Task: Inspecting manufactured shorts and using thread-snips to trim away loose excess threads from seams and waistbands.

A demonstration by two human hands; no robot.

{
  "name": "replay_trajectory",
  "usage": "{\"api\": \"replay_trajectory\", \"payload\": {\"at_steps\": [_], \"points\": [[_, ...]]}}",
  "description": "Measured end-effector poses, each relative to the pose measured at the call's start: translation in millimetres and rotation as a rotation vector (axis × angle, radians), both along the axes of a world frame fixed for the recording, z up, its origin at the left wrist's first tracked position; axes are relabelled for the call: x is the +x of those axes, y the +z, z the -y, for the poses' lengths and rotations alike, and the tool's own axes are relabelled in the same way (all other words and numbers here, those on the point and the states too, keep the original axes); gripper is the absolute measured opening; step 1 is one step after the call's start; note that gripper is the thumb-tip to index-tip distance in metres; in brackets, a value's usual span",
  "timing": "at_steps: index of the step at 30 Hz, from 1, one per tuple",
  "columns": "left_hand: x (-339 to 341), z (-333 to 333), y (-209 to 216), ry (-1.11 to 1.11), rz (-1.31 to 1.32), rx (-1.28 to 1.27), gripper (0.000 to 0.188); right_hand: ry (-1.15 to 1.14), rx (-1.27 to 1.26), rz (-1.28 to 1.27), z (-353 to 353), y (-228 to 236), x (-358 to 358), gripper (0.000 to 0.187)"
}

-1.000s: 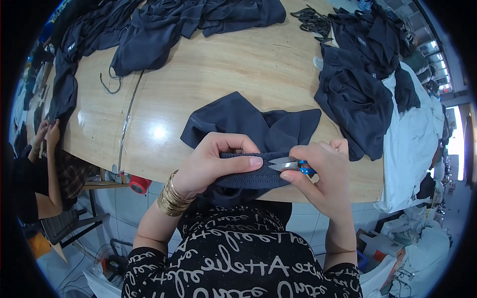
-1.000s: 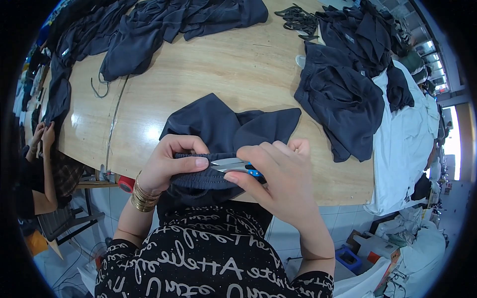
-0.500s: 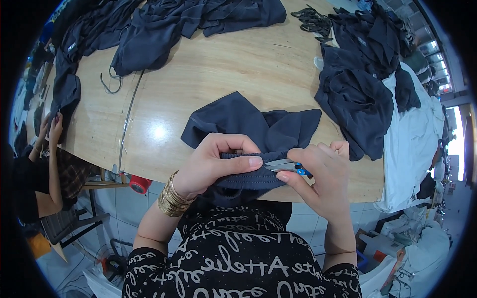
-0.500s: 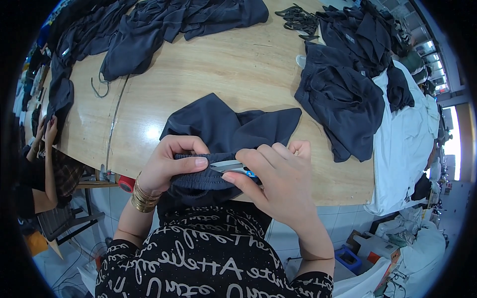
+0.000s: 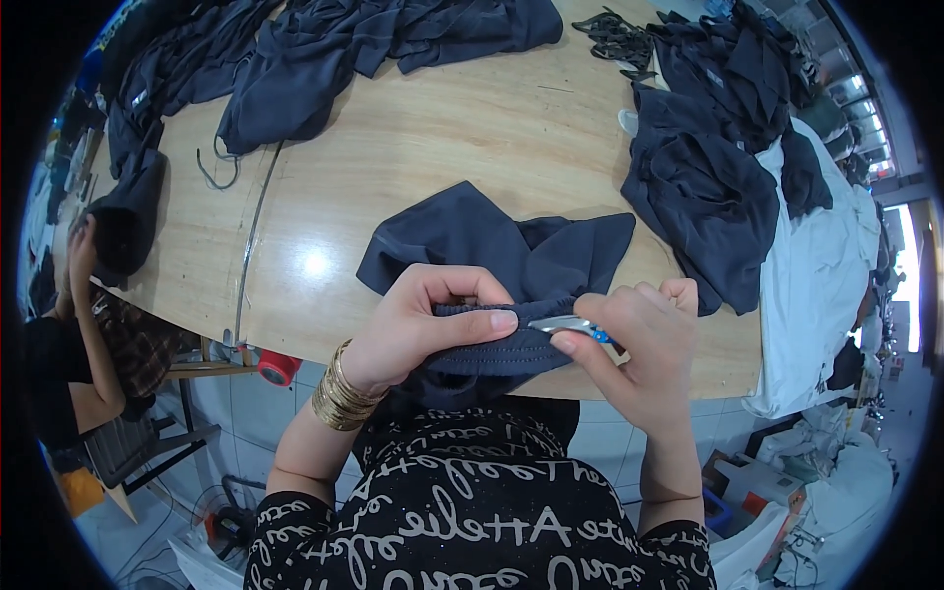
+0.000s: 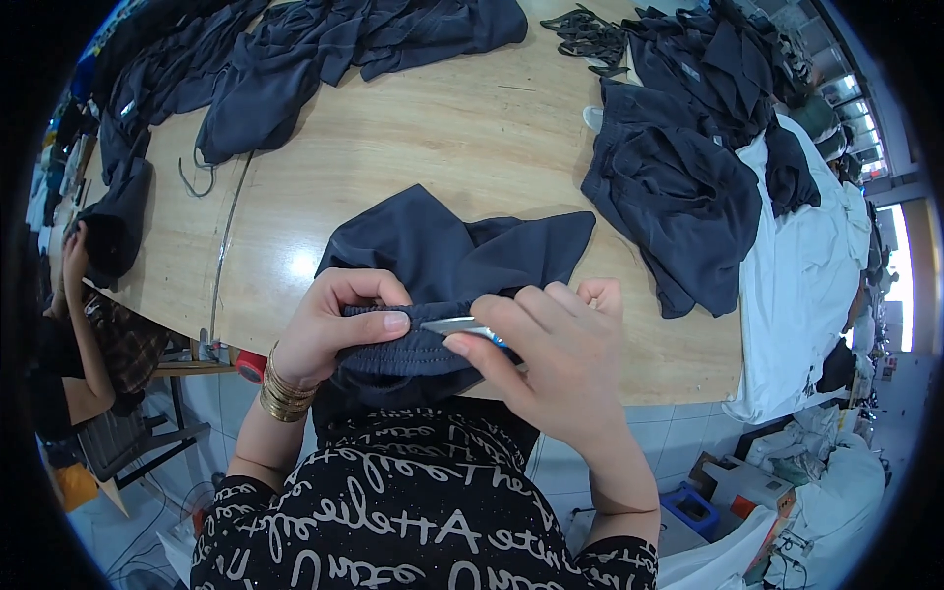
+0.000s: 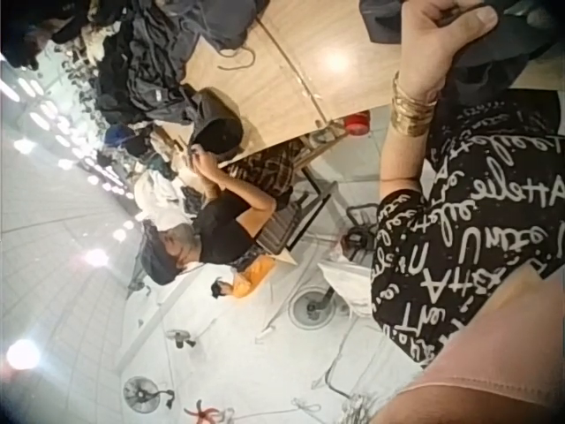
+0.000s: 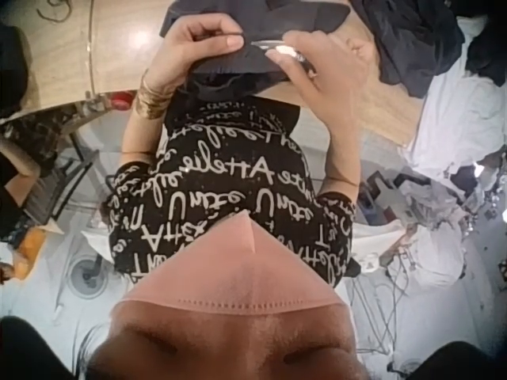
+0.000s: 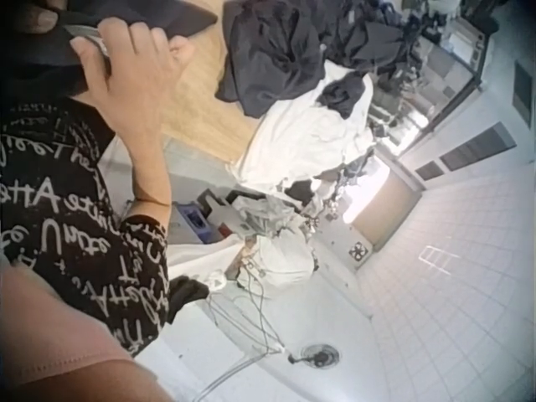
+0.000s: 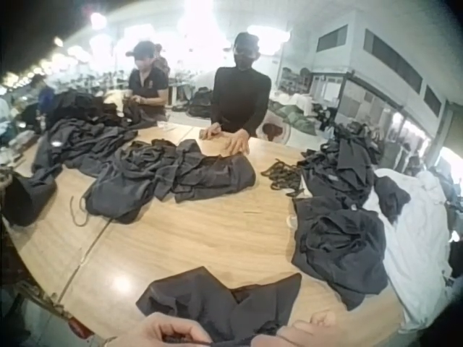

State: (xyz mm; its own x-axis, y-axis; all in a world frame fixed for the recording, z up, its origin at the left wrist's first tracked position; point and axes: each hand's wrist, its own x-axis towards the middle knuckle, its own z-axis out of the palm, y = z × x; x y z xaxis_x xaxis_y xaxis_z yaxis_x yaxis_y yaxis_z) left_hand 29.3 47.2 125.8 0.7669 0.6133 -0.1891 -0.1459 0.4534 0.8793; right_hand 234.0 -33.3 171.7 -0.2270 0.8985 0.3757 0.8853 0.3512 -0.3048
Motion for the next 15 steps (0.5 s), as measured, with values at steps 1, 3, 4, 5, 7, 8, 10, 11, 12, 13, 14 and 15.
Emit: {"api": "replay_trajectory", "payload": {"at_steps": [1, 3, 4, 5, 7, 8, 10, 11, 12, 13, 14, 15], "points": [[-0.3, -0.1, -0.1, 0.004, -0.004, 0.002, 0.012, -0.034, 0.011, -0.032, 0.2, 0.2, 1.6, 0.022], [-0.7, -0.2, -0.1, 0.007, -0.008, 0.004, 0.012, -0.070, 0.023, -0.065, 0.8, 0.7, 3.1, 0.022], [-0.7, -0.3, 0.0, 0.012, -0.006, 0.000, 0.013, -0.062, 0.019, -0.081, 1.3, 1.3, 3.4, 0.023], [-0.7, -0.3, 0.2, 0.017, -0.005, -0.004, 0.013, -0.054, 0.015, -0.097, 1.6, 1.7, 3.6, 0.023], [-1.0, -0.1, 0.1, 0.016, -0.015, 0.003, 0.013, -0.037, 0.014, -0.090, 0.7, -0.7, 1.2, 0.023], [-1.0, 0.0, 0.1, 0.017, -0.024, 0.009, 0.013, -0.019, 0.014, -0.082, 0.1, -1.9, -0.1, 0.024], [-0.9, 0.9, -0.6, 0.016, -0.027, 0.025, 0.013, -0.024, 0.016, -0.078, -0.7, -2.4, -1.3, 0.024], [-0.8, 1.1, -0.9, 0.016, -0.030, 0.039, 0.013, -0.027, 0.018, -0.073, -0.8, -2.4, -1.8, 0.024], [-0.8, 1.1, -1.1, 0.016, -0.030, 0.040, 0.013, -0.027, 0.018, -0.073, -0.9, -2.5, -2.3, 0.024], [-0.9, 1.0, -1.2, 0.014, -0.021, 0.053, 0.013, -0.026, 0.018, -0.072, -1.0, -2.5, -2.8, 0.024], [-1.1, 0.9, -1.3, 0.012, -0.011, 0.067, 0.012, -0.025, 0.018, -0.070, -1.1, -2.5, -3.3, 0.024], [-1.6, 0.7, -2.2, 0.012, -0.011, 0.067, 0.012, -0.025, 0.018, -0.070, -1.2, -2.4, -3.6, 0.024]]}}
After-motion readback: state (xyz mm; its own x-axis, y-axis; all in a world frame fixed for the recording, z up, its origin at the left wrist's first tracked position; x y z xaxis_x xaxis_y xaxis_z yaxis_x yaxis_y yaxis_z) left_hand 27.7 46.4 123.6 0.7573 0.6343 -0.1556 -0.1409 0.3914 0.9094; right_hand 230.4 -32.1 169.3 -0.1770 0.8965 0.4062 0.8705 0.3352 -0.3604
